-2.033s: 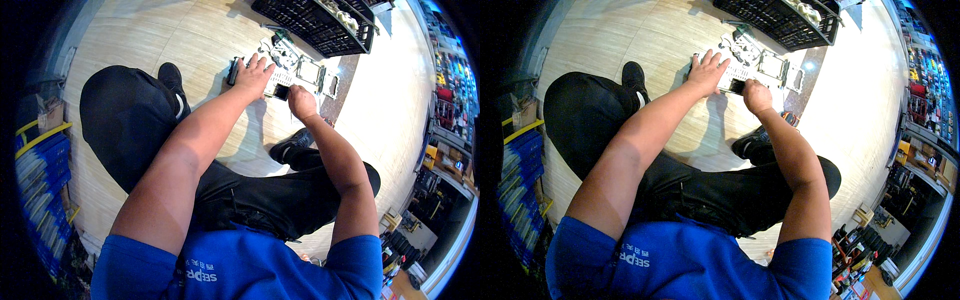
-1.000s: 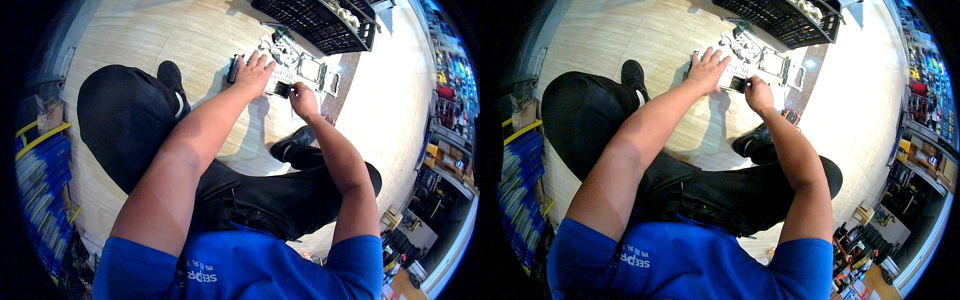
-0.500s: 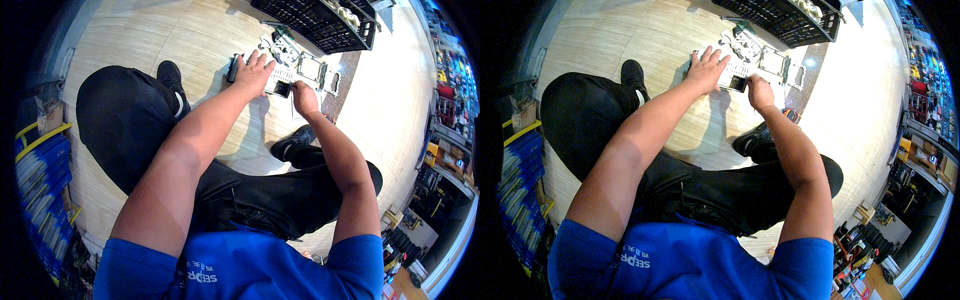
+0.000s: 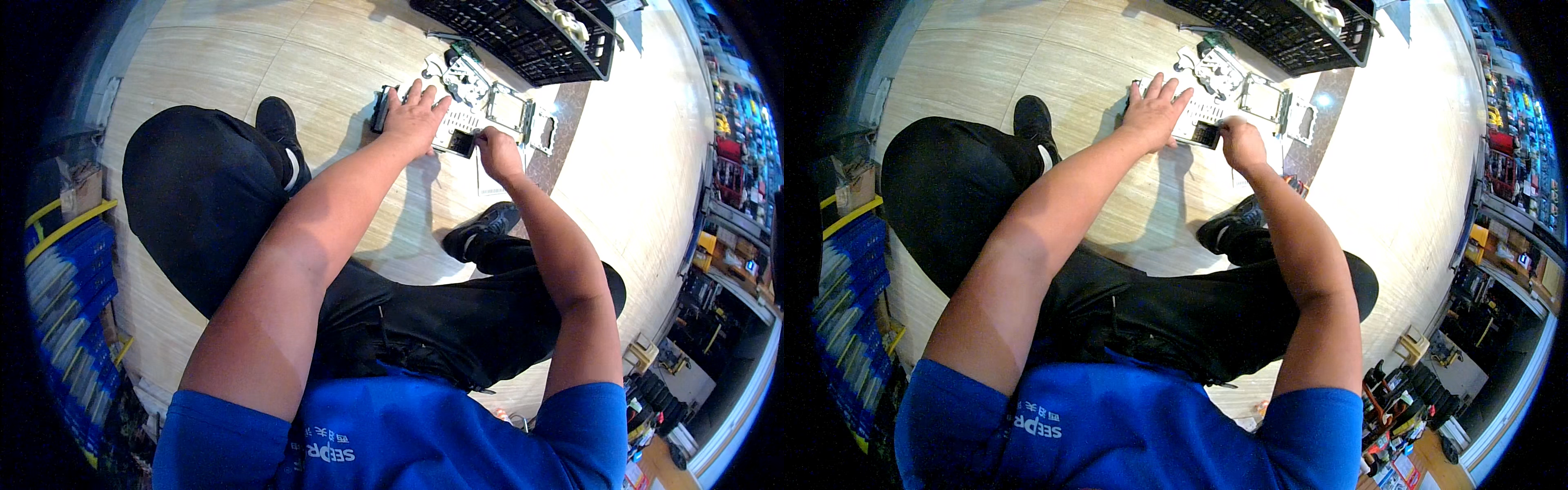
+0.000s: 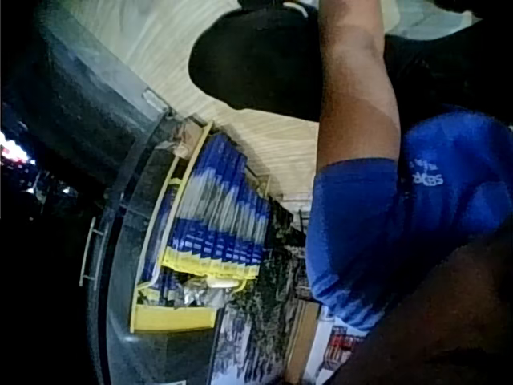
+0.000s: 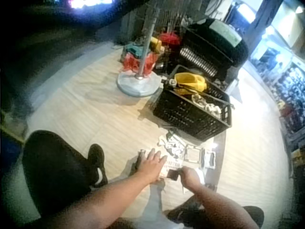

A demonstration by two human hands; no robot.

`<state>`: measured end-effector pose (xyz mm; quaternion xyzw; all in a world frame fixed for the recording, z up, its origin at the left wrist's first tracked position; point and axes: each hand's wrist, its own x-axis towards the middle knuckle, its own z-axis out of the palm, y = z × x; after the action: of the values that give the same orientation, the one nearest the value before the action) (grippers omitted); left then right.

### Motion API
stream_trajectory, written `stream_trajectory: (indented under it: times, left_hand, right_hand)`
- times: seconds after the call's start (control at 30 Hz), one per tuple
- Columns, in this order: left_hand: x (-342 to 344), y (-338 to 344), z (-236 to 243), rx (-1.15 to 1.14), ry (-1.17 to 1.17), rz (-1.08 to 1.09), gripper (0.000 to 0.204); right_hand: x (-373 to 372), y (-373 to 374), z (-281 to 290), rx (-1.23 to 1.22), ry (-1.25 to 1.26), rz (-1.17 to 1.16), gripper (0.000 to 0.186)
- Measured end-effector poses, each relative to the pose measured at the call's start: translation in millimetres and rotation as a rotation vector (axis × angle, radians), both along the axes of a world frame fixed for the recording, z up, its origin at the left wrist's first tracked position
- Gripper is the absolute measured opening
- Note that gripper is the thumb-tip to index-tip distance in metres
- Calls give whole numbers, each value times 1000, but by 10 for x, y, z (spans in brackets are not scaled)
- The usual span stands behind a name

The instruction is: The person manipulates a car stereo unit on the floor, handling wires and electronic components with both hands while using a small screwdriver.

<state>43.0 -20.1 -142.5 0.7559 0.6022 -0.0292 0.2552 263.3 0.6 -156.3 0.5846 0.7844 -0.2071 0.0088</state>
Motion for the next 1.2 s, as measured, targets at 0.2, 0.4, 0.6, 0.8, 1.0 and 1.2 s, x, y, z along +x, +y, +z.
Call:
stream_trajectory:
  times: [0.2, 0.4, 0.6, 0.8, 1.0, 1.2]
  left_hand:
    - [-10, -6, -7, 0, 0, 1, 108]
    - [-2, 1, 30, -16, 4, -2, 107]
    - [-4, -18, -11, 14, -1, 3, 104]
    - [-7, -18, -43, 32, -10, 6, 103]
    - [5, -9, -29, 28, -8, 3, 103]
    - [-5, -15, -57, 32, -16, 8, 103]
  right_hand:
    - [-57, -8, 4, -20, 17, -77, 19]
    - [-76, -26, 2, -67, 28, -194, 25]
    - [-114, -44, -3, -54, 22, -219, 27]
    - [-136, -57, 30, -42, -132, -105, 25]
    - [-70, -66, -4, -30, -88, -70, 27]
    - [-136, -77, 4, -21, -108, -100, 27]
